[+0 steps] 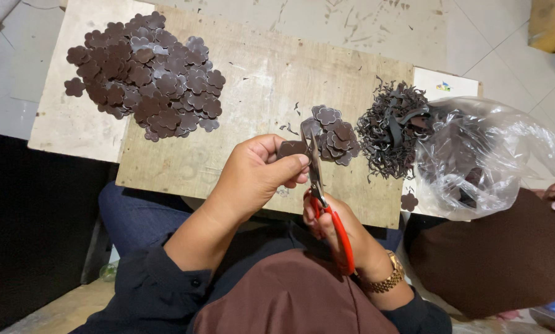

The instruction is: The person uses red-handled scissors to trim the edges of dark brown flower-shaped fabric pieces. They hold each piece in the left hand and carefully cut around the perimeter with the right hand, then place the finished piece onto a growing pile on the wooden board.

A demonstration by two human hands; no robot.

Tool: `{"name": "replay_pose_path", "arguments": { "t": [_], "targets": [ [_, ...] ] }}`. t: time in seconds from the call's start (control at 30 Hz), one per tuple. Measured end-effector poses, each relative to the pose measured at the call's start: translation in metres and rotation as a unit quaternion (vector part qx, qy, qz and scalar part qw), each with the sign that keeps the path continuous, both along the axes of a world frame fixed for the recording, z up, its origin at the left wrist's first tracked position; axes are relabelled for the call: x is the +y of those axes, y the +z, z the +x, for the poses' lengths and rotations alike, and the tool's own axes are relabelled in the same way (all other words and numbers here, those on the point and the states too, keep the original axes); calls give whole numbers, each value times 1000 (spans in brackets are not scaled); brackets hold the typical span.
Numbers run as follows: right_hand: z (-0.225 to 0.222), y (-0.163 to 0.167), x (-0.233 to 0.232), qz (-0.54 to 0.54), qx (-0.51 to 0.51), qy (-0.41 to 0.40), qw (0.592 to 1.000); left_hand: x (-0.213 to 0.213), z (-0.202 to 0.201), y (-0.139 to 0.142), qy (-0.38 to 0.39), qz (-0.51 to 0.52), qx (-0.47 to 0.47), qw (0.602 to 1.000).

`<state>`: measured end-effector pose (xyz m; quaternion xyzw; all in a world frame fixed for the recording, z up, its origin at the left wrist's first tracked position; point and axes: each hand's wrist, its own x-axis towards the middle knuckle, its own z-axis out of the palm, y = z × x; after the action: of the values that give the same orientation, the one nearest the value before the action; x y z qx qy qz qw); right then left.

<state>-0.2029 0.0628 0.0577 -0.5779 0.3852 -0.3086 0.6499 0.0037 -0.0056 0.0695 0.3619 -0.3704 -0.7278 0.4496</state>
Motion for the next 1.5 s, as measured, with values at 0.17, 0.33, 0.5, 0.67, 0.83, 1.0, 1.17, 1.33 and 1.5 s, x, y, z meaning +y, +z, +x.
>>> {"name": "replay_pose_path", "arguments": {
  "t": [0.17, 0.33, 0.5, 0.67, 0.83, 1.0, 1.17, 1.33, 1.5],
  "targets": [
    [1, -4, 1, 7, -1, -3, 1000, 0, -2, -3, 6, 18, 12, 1000],
    [-1, -8, 3, 21, -15, -4, 1000, 0, -2, -4, 11, 6, 18, 1000],
    [-1, -7, 2, 22, -4, -3, 1000, -1, 0, -3, 22, 5, 5, 1000],
    [1, -3, 0, 7, -2, 9, 1000, -1, -1, -1, 33, -25, -4, 999],
    [0, -4, -1, 8, -15, 13, 1000, 0, -1, 3, 31, -29, -29, 999],
    [-4, -12, 1, 34, -6, 6, 999, 0, 0, 5, 32, -14, -29, 999],
    [-7, -15, 2, 43, -11, 9, 999, -1, 1, 2, 36, -18, -17, 999],
    [-7, -10, 0, 35, -9, 26, 999, -4, 4, -1, 48, -36, -3, 998],
    [-4, -4, -2, 21, -24, 54, 998, -2, 5, 2, 40, -47, -63, 996]
  ]
}}
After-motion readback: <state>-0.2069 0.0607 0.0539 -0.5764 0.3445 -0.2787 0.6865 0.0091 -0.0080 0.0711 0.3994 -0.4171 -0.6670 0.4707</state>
